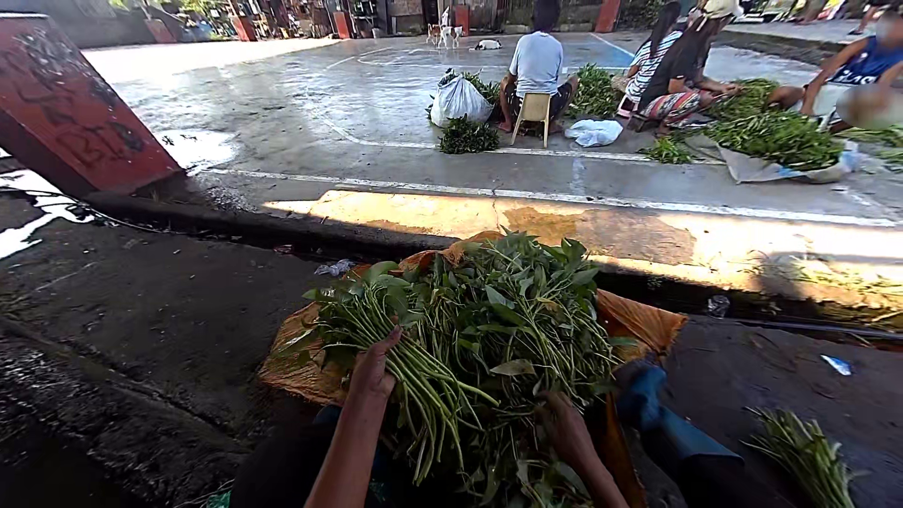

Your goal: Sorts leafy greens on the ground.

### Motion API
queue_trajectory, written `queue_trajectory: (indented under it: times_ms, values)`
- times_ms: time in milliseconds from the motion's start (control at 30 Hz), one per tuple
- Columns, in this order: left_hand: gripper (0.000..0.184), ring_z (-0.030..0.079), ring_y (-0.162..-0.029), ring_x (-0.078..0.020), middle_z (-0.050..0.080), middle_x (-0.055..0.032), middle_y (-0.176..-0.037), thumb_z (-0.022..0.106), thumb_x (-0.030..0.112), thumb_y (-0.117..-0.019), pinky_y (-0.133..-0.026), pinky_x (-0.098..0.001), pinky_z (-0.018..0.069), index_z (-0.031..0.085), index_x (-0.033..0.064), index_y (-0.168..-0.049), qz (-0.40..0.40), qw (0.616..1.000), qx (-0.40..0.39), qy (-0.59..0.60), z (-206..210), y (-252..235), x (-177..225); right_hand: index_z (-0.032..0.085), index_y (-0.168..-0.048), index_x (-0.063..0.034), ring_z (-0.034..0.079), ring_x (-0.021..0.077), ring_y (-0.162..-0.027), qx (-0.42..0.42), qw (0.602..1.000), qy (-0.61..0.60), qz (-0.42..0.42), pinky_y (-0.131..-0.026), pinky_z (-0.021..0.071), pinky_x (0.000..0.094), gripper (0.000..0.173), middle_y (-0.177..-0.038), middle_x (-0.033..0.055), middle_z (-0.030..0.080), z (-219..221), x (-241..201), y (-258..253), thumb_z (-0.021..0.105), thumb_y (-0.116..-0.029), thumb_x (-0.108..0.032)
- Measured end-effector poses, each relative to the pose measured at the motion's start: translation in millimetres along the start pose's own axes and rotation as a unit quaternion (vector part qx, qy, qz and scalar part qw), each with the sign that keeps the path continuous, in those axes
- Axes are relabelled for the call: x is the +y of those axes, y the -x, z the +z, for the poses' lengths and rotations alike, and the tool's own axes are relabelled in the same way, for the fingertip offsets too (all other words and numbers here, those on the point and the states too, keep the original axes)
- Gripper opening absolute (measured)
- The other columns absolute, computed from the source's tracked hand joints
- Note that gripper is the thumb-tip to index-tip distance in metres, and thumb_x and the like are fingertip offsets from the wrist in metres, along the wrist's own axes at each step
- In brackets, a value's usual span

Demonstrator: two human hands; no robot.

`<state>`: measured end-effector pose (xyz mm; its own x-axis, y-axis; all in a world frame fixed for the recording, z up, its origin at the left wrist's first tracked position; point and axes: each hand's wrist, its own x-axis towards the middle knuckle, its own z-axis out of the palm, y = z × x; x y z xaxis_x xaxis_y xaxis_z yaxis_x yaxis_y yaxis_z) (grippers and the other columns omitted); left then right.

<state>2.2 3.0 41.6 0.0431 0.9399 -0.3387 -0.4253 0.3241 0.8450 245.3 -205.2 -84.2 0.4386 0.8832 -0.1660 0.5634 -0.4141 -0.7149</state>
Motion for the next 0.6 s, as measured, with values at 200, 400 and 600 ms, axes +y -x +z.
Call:
queue_trajectory:
  times_ms: [200, 400, 600]
  values:
    - [0.016, 0.072, -0.073, -0.0267, 0.069, -0.0162, -0.086, 0.051, -0.001, -0.1029, -0.068, -0.0405, 0.0632, 0.055, -0.0029, -0.118, -0.087, 0.992, -0.089, 0.002, 10, 7, -26, 0.055, -0.144, -0.0010, 0.048, 0.0426, -0.139, 0.026, 0.995, 0.089, 0.025, -0.115, 0.0369, 0.0561, 0.041, -0.152, 0.0225, 0.049, -24, -22, -75, 0.045, -0.1040, -0.006]
    - [0.017, 0.071, -0.069, -0.0223, 0.070, -0.0159, -0.083, 0.059, -0.008, -0.0965, -0.065, -0.0336, 0.0621, 0.059, -0.0062, -0.114, -0.083, 0.991, -0.095, -0.032, 16, 8, -37, 0.070, -0.112, 0.0055, 0.071, 0.0350, -0.096, 0.188, 0.981, 0.006, -0.044, -0.089, 0.0558, 0.0521, 0.022, -0.106, 0.0206, 0.072, -20, -47, -54, 0.064, -0.0945, -0.006]
    - [0.022, 0.070, -0.068, -0.0193, 0.070, -0.0142, -0.081, 0.067, -0.011, -0.0897, -0.064, -0.0301, 0.0609, 0.060, -0.0066, -0.110, -0.078, 0.991, -0.075, -0.075, 21, 15, -47, 0.067, -0.125, 0.0022, 0.071, 0.0261, -0.083, 0.164, 0.978, -0.107, -0.072, -0.078, 0.0581, 0.0427, 0.036, -0.096, 0.0145, 0.074, 0, -72, -27, 0.067, -0.0902, -0.006]
